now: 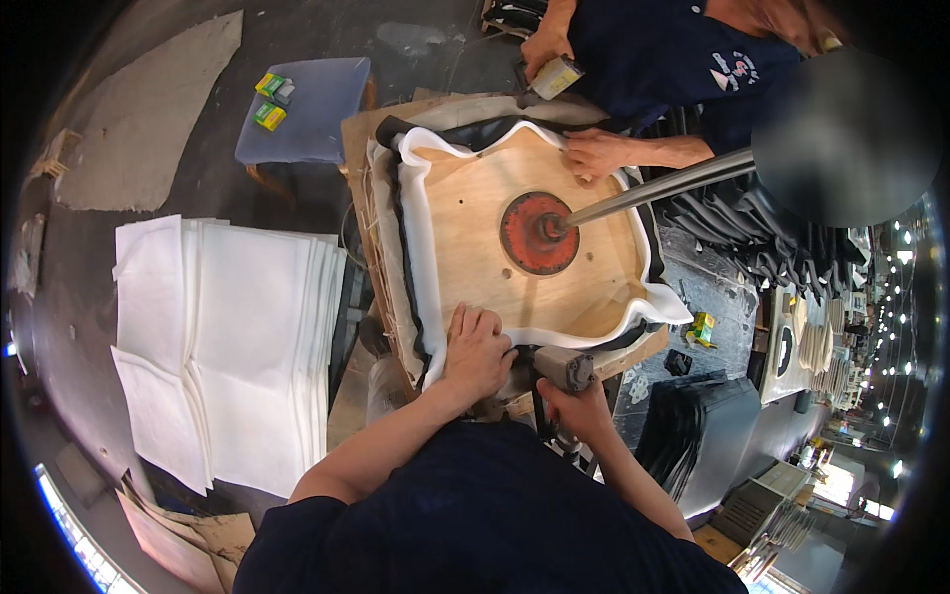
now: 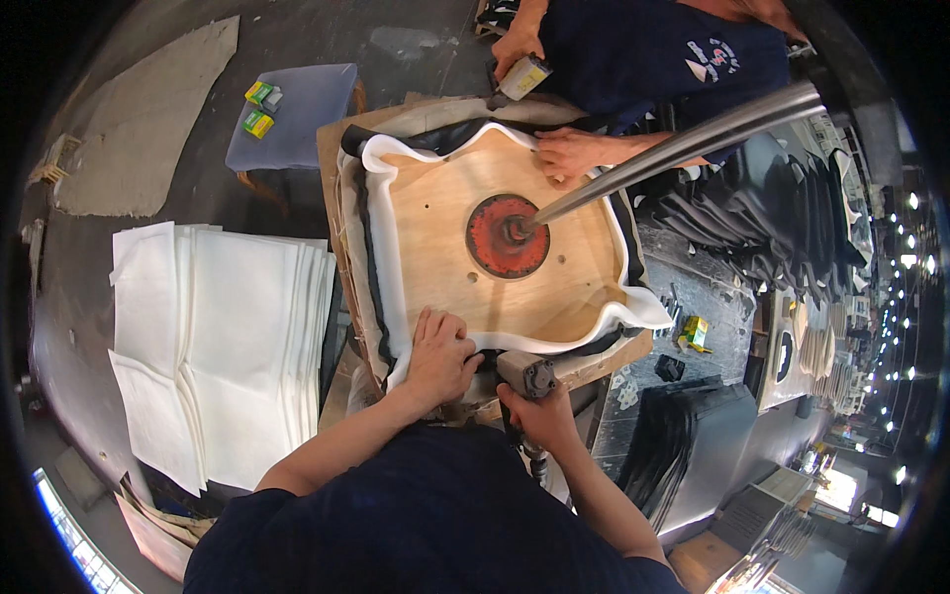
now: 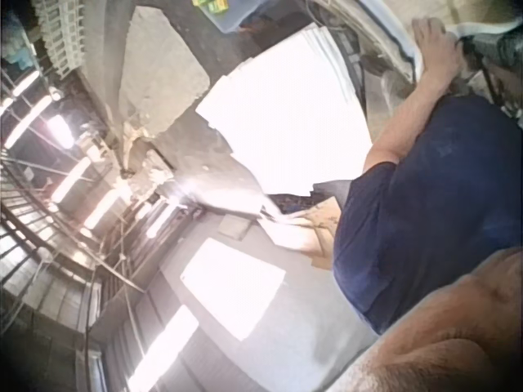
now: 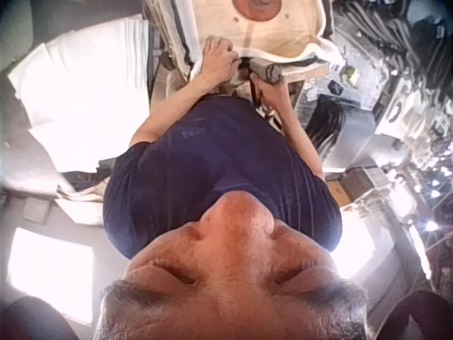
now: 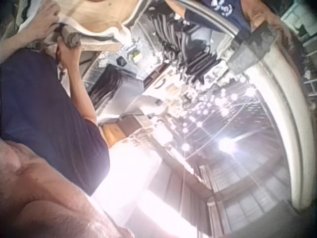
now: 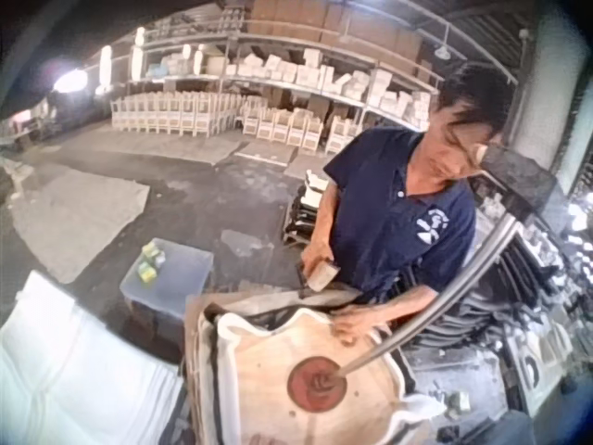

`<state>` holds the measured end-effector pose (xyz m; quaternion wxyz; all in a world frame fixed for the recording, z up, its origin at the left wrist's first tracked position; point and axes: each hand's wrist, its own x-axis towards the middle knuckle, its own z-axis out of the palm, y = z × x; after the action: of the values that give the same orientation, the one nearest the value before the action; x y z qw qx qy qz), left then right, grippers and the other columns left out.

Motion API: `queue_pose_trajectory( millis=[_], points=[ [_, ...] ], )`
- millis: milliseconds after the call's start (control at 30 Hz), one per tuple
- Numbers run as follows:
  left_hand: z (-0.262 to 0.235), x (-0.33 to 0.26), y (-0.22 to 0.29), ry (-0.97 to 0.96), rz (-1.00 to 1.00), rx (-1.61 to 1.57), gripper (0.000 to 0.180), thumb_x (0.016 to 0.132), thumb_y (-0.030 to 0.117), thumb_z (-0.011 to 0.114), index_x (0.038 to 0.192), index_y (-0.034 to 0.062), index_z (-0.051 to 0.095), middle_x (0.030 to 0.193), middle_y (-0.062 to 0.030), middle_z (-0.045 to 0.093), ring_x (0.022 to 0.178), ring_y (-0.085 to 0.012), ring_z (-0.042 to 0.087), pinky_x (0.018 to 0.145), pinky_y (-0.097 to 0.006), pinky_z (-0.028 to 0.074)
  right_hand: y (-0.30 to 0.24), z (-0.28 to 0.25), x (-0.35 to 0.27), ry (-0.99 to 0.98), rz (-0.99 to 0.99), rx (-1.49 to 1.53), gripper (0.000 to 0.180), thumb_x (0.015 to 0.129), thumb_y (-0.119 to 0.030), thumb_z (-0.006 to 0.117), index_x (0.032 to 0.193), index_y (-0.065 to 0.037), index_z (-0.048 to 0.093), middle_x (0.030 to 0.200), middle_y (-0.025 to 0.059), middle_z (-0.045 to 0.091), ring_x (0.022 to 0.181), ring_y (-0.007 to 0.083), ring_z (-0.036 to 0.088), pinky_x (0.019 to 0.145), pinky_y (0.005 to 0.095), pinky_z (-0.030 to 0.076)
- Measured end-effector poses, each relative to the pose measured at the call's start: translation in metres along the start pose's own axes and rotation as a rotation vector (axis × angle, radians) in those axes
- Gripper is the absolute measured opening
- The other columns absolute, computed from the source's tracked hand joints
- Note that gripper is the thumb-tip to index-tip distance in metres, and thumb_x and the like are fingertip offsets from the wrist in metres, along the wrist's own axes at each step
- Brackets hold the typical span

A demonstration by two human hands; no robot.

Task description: The person assembles a chair by placing a white fabric layer over a wooden base, using a pneumatic stapler to secure the edges, and then covering it with a black leather seat. The person repeats the process with another unit, coordinating with a coworker who assists with positioning and applying adhesive.

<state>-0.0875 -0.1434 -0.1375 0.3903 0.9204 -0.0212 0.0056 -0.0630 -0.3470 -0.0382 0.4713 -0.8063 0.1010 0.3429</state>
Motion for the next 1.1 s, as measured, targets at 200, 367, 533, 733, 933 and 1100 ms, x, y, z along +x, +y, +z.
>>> queue_pose_trajectory(
  millis=[200,367,533,733,933,1100],
  points=[
    [0.006,0.002,-0.003,0.029,-0.045,-0.016,0.02,0.088,0.025,0.083,0.085,0.0059,0.078,0.111,-0.0087,0.057,0.124,-0.0344,0.052,0.132,-0.062,0.024,-0.019,0.003,0.003,0.009,0.069,-0.124,0.022,0.098,-0.022,0.083,0.098,-0.001,0.075,0.066,0.0003,0.067,0.056,0.0105,0.063,0.053,0.0304,0.048],
    [0.009,0.002,-0.003,0.035,-0.041,-0.02,0.019,0.088,0.025,0.083,0.086,0.0074,0.078,0.113,-0.0085,0.058,0.126,-0.034,0.052,0.131,-0.061,0.024,-0.016,-0.001,-0.001,0.019,0.05,-0.062,0.021,0.098,-0.022,0.083,0.099,-0.003,0.073,0.067,-0.0001,0.067,0.056,0.0108,0.062,0.053,0.0305,0.048],
    [0.005,0.002,-0.002,0.013,0.008,0.032,0.02,0.086,0.027,0.084,0.089,0.008,0.079,0.115,-0.0088,0.058,0.13,-0.0338,0.052,0.13,-0.064,0.023,-0.003,-0.005,-0.002,0.001,0.05,-0.043,0.029,0.097,-0.024,0.085,0.113,-0.002,0.074,0.076,0.0008,0.071,0.06,0.01,0.063,0.056,0.0299,0.051],
    [-0.003,0.009,0.006,-0.094,0.073,0.15,0.024,0.084,0.027,0.085,0.097,0.0083,0.078,0.122,-0.0092,0.057,0.134,-0.034,0.049,0.131,-0.069,0.019,-0.005,-0.005,0.004,0.006,0.072,-0.129,0.034,0.097,-0.026,0.087,0.116,0.0,0.075,0.08,0.0015,0.072,0.061,0.0096,0.063,0.056,0.0294,0.051],
    [0.006,0.013,0.005,-0.051,0.054,0.013,0.021,0.083,0.023,0.084,0.096,0.0083,0.077,0.123,-0.0089,0.057,0.136,-0.0332,0.05,0.132,-0.068,0.018,-0.006,-0.009,0.005,-0.009,0.103,-0.056,0.033,0.096,-0.026,0.087,0.114,-0.001,0.075,0.08,0.0004,0.071,0.06,0.0095,0.062,0.055,0.0297,0.051],
    [0.011,0.013,0.005,0.023,-0.014,-0.037,0.013,0.088,0.02,0.078,0.093,0.0081,0.078,0.119,-0.0049,0.058,0.131,-0.0269,0.053,0.134,-0.061,0.019,0.0,-0.008,0.005,0.013,0.063,-0.028,0.033,0.095,-0.026,0.088,0.112,-0.001,0.076,0.081,0.0007,0.073,0.061,0.0093,0.063,0.056,0.029,0.052]
  ],
)
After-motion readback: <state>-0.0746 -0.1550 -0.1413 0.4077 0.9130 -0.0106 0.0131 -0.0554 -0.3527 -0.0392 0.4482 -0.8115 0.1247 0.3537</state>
